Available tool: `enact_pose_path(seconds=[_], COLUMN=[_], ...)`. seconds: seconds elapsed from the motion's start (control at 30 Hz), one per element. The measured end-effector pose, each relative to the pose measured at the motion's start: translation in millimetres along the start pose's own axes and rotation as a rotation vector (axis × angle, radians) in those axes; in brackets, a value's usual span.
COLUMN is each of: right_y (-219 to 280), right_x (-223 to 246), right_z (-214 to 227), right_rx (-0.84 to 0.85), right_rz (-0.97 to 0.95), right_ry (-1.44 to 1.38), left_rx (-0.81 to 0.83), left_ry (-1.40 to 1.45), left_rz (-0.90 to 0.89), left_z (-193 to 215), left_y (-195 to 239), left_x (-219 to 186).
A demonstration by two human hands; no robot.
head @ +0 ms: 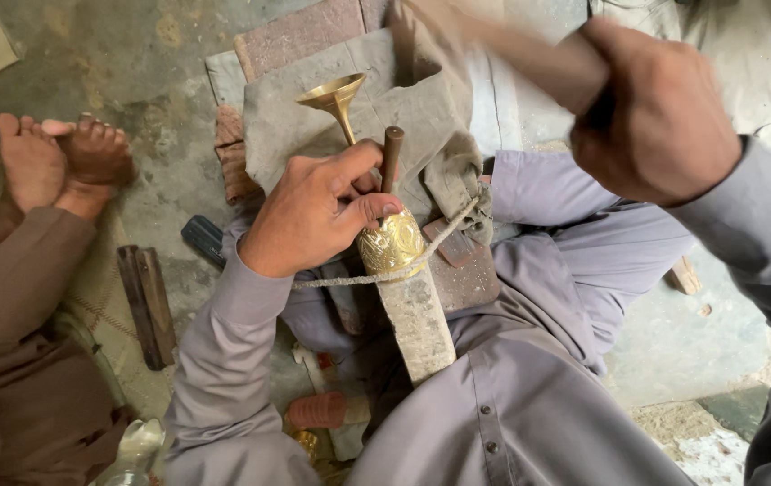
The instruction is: The person uses a wooden mallet and a metal chisel to engrave decorative patterns onto a brass cup. The cup is held steady on a stone block while the person repeatedly strikes the chisel to create intricate designs.
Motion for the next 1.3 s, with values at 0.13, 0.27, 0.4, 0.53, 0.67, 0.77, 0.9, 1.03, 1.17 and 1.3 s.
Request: enact_pose_path(seconds=[0.13, 0.27, 0.4, 0.53, 0.67, 0.77, 0.9, 1.03, 1.17, 1.3], right_y=[0.2, 1.1, 7.7, 9.5, 2.6, 0.2, 3.5, -6.5, -7.0, 11.2], right_x=[3.2, -9.3, -17.7, 5.4, 0.3, 18.6, -7.3, 9.7, 13.9, 31.2], right_z=[7.2, -17.7, -6.7, -1.4, -18.0, -1.6, 7.0, 5.2, -2.8, 5.4], right_rx=[-0.092, 0.041, -0.05, -0.045, 0.073, -0.023, -0.078, -0.054, 0.003, -0.098], right_rz=[0.024, -0.12, -0.135, 0.102, -0.045, 0.08, -0.232, -0.059, -0.001, 0.113], right_ry=[-0.056, -0.124, -0.532, 0.114, 0.094, 0.365, -0.549, -0.361, -0.122, 0.254], left_rx=[-0.018, -0.007, 0.018, -0.001, -0.007, 0.007, 0.006, -0.021, -0.011, -0.033], left_ry=[0.03, -0.015, 0.032, 0.014, 0.022, 0.103, 0.147, 0.081, 0.053, -0.014], left_rz=[-0.018, -0.013, 0.005, -0.05, -0.064, -0.032, -0.117, -0.158, -0.175, -0.266], left_z=[2.1, 0.7, -1.9, 0.0, 0.1, -0.8, -1.5, 0.8, 0.4, 0.2], left_y=[1.5, -1.0, -1.3, 0.0, 0.4, 2.4, 1.8, 3.8, 3.7, 4.6], left_x=[-3.6, -3.2, 0.2, -4.0, -0.2, 7.8, 5.3, 3.6, 2.1, -7.6])
Point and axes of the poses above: each hand's wrist, its own y-axis away from the middle knuckle, its own z-axis out of the back of the hand, x = y × z, the point moved 10 cm from there along -y, towards the middle knuckle, and after that the axes turned 3 degrees about -y, right-handed, at the moved point
